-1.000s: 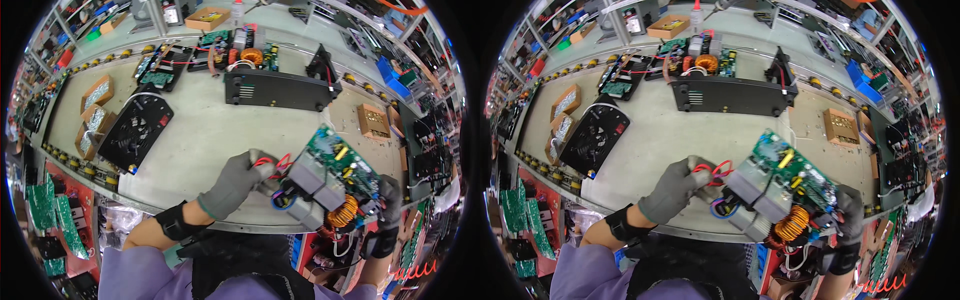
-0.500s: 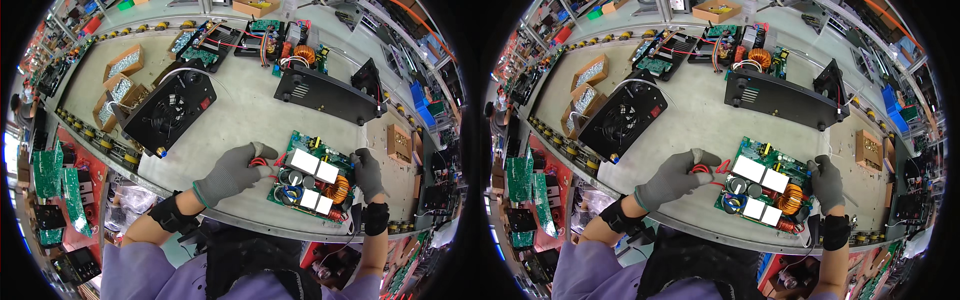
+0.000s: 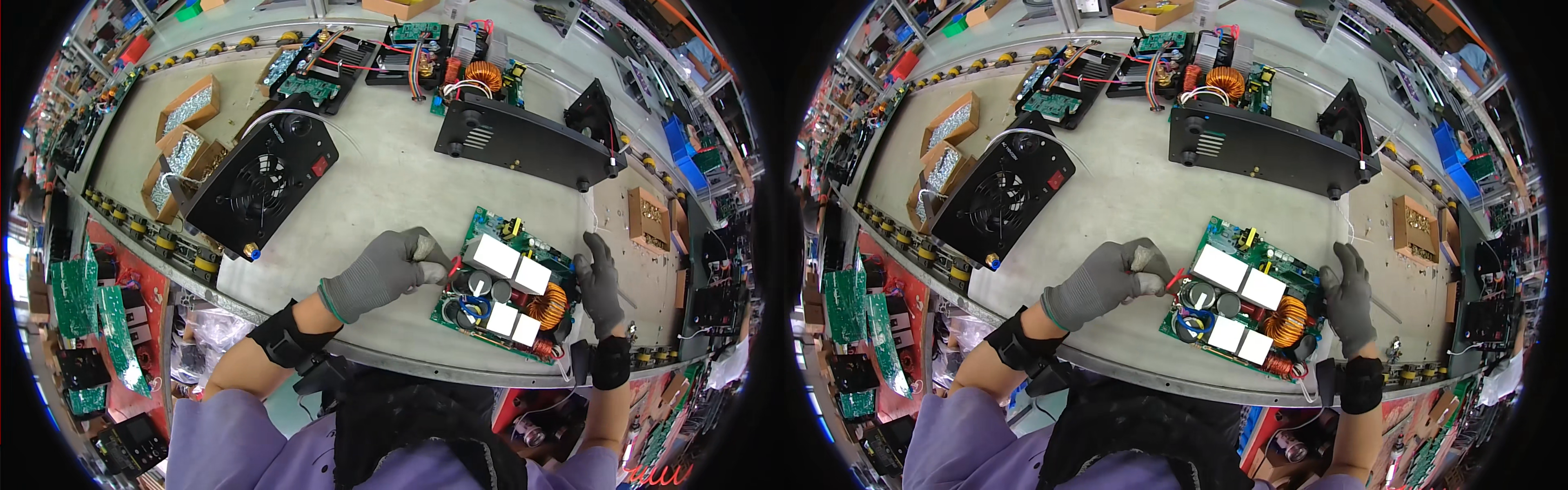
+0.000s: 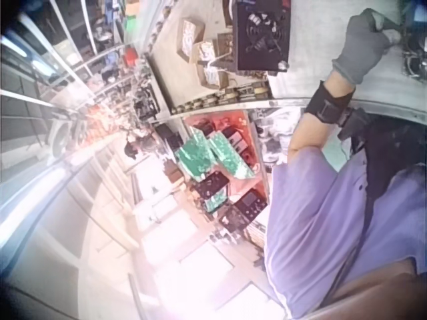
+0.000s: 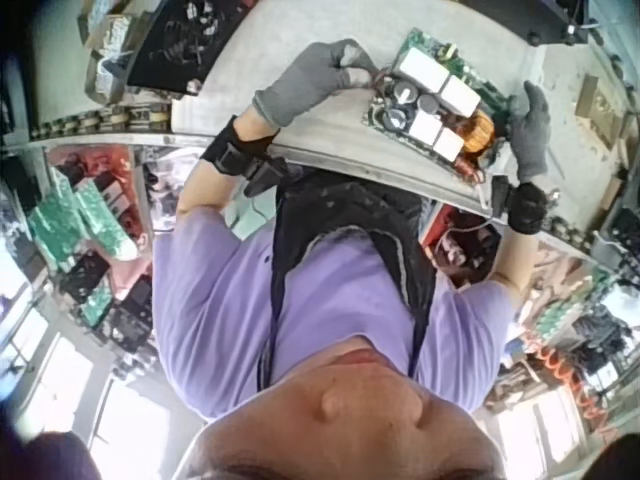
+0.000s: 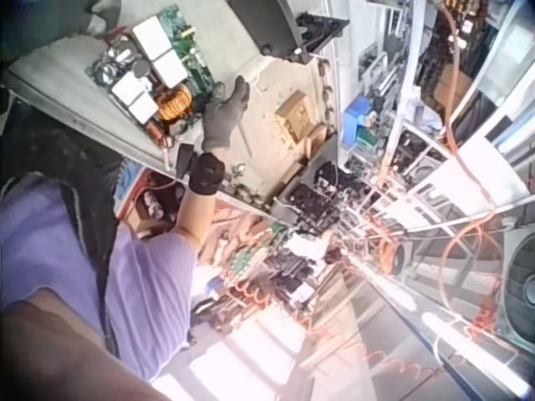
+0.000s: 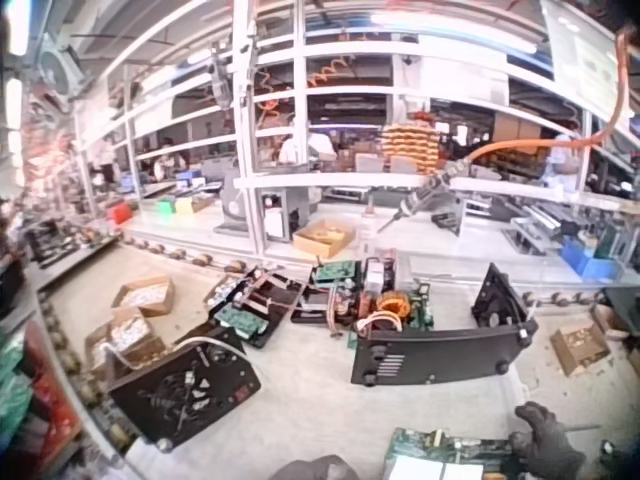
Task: Assembling components and wiring for a power inverter on a production line.
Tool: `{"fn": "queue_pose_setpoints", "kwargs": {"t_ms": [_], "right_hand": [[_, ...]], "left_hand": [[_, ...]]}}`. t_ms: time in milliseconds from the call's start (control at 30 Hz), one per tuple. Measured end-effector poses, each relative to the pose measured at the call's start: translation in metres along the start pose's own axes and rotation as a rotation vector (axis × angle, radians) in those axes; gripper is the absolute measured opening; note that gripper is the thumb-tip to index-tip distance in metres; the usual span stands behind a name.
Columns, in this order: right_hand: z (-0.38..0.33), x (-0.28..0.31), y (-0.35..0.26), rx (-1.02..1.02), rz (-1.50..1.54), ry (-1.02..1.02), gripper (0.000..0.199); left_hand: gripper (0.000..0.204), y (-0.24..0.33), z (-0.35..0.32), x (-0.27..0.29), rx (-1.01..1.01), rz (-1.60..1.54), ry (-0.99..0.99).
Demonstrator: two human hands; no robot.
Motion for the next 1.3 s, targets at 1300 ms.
{"fn": "queue_pose_setpoints", "kwargs": {"t_ms": [1300], "right_hand": [[-0.014,-0.015,0.018,-0.263,0.731,0.204,0.083]], "left_hand": [[0.037,0.045,0.056,-0.122,-0.583,1.22,-0.219]]}}
Point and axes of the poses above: each hand's wrist, its own z-axis towards the middle knuckle, its own x-axis out of the back of the hand, y = z × x, the point moved 3 cm from there along z, towards the middle knuckle, and after that the axes turned 7 degrees about -z, right-handed, at the moved point
